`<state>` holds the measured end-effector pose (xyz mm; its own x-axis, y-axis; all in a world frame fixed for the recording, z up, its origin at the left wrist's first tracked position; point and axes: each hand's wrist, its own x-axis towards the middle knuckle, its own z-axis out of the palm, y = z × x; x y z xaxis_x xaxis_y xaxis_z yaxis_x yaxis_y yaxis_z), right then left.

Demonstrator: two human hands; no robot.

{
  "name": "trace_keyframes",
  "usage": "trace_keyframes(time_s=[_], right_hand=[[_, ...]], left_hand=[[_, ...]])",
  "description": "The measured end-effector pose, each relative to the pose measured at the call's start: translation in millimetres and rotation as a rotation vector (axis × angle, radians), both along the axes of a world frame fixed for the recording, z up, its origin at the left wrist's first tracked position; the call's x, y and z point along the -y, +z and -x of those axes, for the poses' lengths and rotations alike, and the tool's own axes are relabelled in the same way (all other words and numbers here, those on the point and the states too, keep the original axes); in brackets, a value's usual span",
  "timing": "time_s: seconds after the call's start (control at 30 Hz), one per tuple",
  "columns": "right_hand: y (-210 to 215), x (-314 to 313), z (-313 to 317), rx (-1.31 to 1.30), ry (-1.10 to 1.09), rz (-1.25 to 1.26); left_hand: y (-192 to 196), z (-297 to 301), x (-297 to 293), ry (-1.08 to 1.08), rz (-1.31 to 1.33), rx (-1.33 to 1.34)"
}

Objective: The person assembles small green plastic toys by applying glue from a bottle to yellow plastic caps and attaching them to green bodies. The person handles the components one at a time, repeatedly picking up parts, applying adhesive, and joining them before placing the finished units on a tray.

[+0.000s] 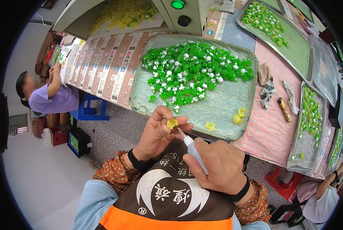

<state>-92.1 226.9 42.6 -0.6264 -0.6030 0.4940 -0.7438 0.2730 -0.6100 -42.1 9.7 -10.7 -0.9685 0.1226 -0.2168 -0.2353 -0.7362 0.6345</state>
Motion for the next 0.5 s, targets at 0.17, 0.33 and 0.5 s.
trace_keyframes(time_s=[0.17, 0.33, 0.5], right_hand=[[3.9, -0.6, -0.2, -0.012, 0.012, -0.016], [3.4, 0.8, -1.1, -0.008, 0.020, -0.038], [0.7, -2.2, 0.7, -0.044, -0.004, -0.072]], left_hand=[[-0.7, -0.2, 0.1, 0.011, -0.002, -0.030], [0.5, -1.0, -1.5, 0.011, 0.124, 0.015], [7.1, 0.0, -2.0, 0.005, 0.111, 0.086]])
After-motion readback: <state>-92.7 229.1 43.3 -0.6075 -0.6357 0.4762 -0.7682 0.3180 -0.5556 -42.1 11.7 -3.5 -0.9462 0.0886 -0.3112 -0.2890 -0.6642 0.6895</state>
